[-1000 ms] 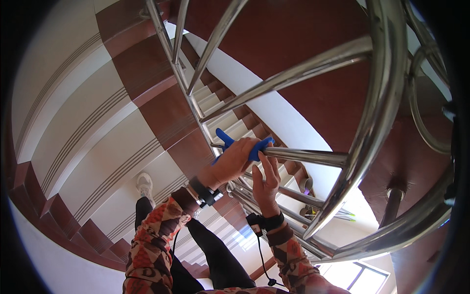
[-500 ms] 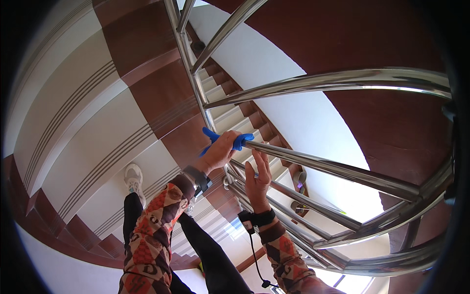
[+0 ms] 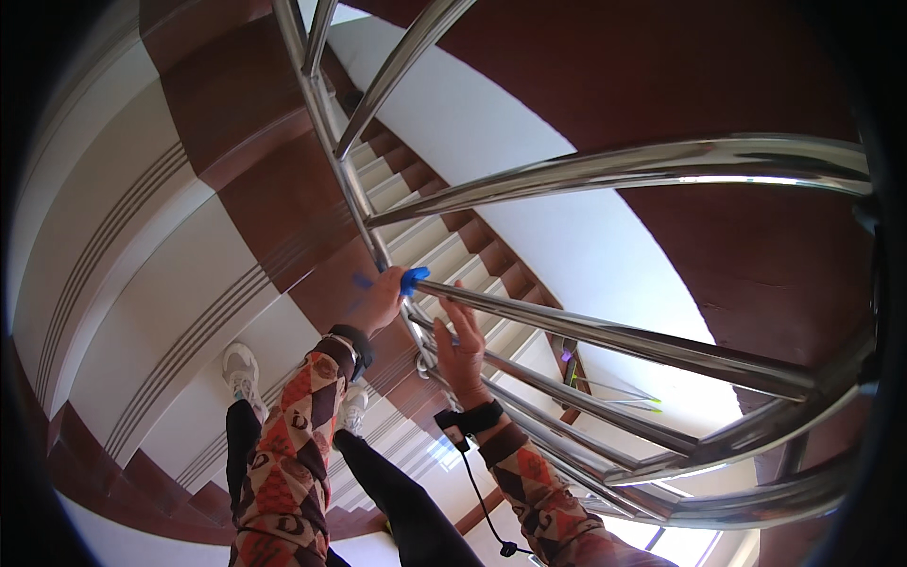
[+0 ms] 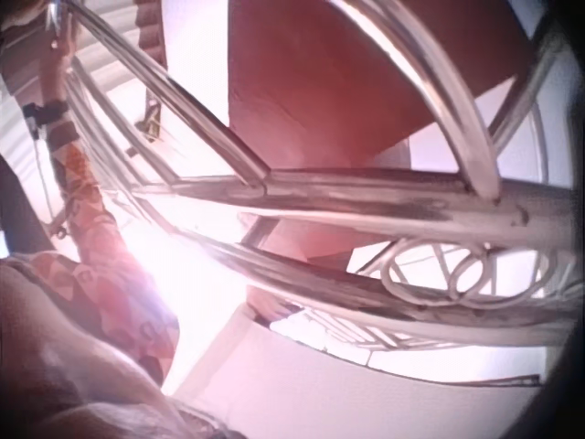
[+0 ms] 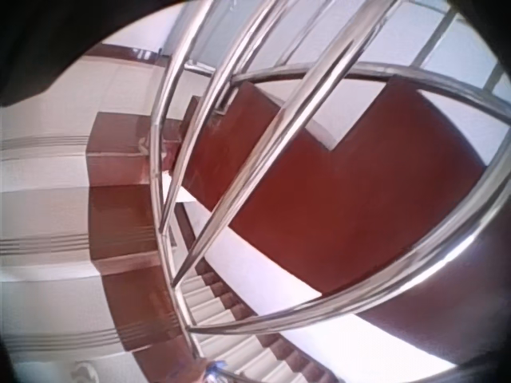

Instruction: The person wipes a metal stair railing with a blue cloth while ascending the stairs, then wipes a section of the white wall. The person uses a cloth to clean the surfaces.

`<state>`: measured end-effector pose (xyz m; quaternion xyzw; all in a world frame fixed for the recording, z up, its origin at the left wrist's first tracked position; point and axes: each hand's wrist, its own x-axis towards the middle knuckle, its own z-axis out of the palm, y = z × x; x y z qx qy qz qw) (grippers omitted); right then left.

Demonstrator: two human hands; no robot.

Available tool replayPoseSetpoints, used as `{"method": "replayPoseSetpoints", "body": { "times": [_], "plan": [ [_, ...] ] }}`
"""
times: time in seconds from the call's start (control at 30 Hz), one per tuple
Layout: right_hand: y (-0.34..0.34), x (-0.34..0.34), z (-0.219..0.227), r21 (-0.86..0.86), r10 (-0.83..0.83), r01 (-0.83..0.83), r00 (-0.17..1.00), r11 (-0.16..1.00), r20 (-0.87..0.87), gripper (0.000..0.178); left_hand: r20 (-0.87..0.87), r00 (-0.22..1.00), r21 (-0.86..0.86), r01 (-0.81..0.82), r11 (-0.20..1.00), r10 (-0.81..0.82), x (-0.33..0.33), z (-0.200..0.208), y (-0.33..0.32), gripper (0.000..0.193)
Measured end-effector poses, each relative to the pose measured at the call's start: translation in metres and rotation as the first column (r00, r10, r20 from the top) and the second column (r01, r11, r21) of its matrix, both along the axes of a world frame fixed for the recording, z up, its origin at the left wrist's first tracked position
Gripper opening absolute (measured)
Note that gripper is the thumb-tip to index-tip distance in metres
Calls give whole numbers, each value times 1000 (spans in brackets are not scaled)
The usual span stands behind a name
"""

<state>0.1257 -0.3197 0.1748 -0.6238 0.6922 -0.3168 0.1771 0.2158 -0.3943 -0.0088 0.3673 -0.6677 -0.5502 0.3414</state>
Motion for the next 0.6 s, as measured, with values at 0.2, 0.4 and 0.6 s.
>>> {"method": "replayPoseSetpoints", "body": {
  "times": [0.2,0.4,0.6],
  "plan": [
    [8,15,41,37,-84,84,996,996,12,46,-198,980,-98,-11,995,-9,10,82,1,43],
    [8,37,140,-18,-119,118,990,993,-71,56,-302,943,-143,104,984,-144,42,240,-14,44],
    [22,68,235,-26,-107,106,993,994,-50,64,-262,963,49,-53,997,64,114,357,-22,54]
  ]
}}
